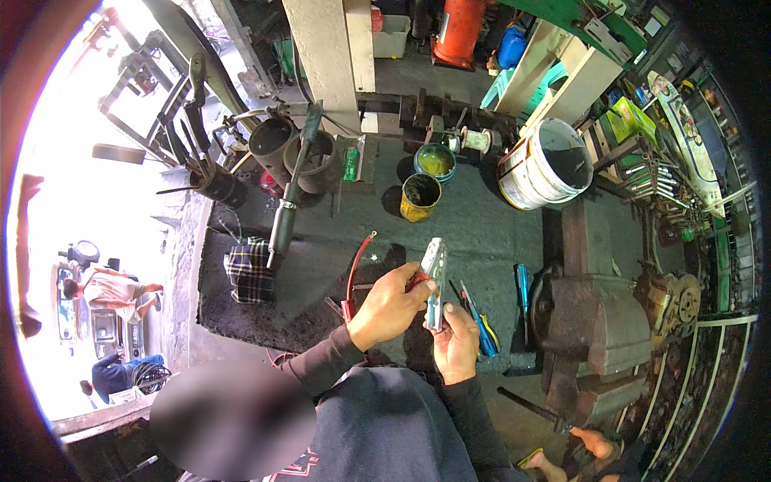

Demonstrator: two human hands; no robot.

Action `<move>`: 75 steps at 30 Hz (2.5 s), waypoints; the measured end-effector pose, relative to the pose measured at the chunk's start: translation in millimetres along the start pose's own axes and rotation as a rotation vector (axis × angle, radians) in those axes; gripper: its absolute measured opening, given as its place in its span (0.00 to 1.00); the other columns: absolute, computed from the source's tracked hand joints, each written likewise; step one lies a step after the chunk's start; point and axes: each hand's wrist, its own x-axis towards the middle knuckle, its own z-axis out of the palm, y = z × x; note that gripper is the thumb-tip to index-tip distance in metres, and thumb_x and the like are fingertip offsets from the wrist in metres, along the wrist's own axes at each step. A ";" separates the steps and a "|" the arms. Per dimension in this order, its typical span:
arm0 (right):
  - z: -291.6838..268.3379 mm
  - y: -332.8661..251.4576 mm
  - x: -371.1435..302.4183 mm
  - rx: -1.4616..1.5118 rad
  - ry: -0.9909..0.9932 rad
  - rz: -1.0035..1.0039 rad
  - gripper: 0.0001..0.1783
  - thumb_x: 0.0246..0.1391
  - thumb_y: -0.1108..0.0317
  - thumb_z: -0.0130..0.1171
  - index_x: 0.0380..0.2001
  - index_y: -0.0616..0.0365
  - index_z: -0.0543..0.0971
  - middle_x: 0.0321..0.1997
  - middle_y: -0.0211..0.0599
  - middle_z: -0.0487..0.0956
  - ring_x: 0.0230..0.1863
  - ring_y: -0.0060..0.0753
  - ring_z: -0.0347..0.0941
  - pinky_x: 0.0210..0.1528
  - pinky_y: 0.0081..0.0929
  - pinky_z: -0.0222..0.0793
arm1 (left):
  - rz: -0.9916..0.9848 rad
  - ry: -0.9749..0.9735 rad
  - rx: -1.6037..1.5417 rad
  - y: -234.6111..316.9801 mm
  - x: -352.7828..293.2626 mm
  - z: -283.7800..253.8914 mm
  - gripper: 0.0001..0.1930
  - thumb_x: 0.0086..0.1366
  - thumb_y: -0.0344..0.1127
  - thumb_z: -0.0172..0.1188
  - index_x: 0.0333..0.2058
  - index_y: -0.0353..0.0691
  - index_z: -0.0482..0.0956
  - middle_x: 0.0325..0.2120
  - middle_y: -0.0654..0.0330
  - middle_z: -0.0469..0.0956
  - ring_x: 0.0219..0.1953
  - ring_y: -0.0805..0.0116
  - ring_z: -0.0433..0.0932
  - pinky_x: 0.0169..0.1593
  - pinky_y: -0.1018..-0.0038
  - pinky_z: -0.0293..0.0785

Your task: The person strips the insulation from a red electrical cable using pliers and a knife, then twists the exposed wires. The person works at a cluttered workbench in a workshop.

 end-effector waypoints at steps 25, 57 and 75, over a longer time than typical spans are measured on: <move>-54.0 -34.9 30.6 -0.069 -0.098 0.188 0.24 0.66 0.48 0.65 0.49 0.58 0.82 0.45 0.27 0.82 0.41 0.17 0.79 0.39 0.16 0.74 | 0.454 -0.230 0.949 -3.8 -16.5 66.4 0.27 0.60 0.30 0.64 0.57 0.24 0.73 0.50 0.44 0.76 0.52 0.47 0.78 0.52 0.60 0.81; -45.5 -54.9 35.3 0.019 0.193 0.131 0.37 0.60 0.29 0.59 0.33 0.58 0.79 0.37 0.48 0.84 0.36 0.46 0.82 0.39 0.39 0.79 | 0.107 0.081 0.121 -25.6 -19.7 -18.5 0.10 0.68 0.30 0.65 0.45 0.32 0.86 0.36 0.49 0.86 0.36 0.61 0.85 0.45 0.68 0.79; -18.5 -46.3 21.3 -0.176 0.129 0.089 0.48 0.59 0.16 0.44 0.35 0.56 0.80 0.35 0.39 0.83 0.40 0.41 0.81 0.49 0.39 0.71 | 0.371 0.038 0.352 -39.9 -13.3 -3.9 0.11 0.66 0.32 0.67 0.45 0.36 0.88 0.35 0.50 0.85 0.36 0.55 0.84 0.41 0.64 0.78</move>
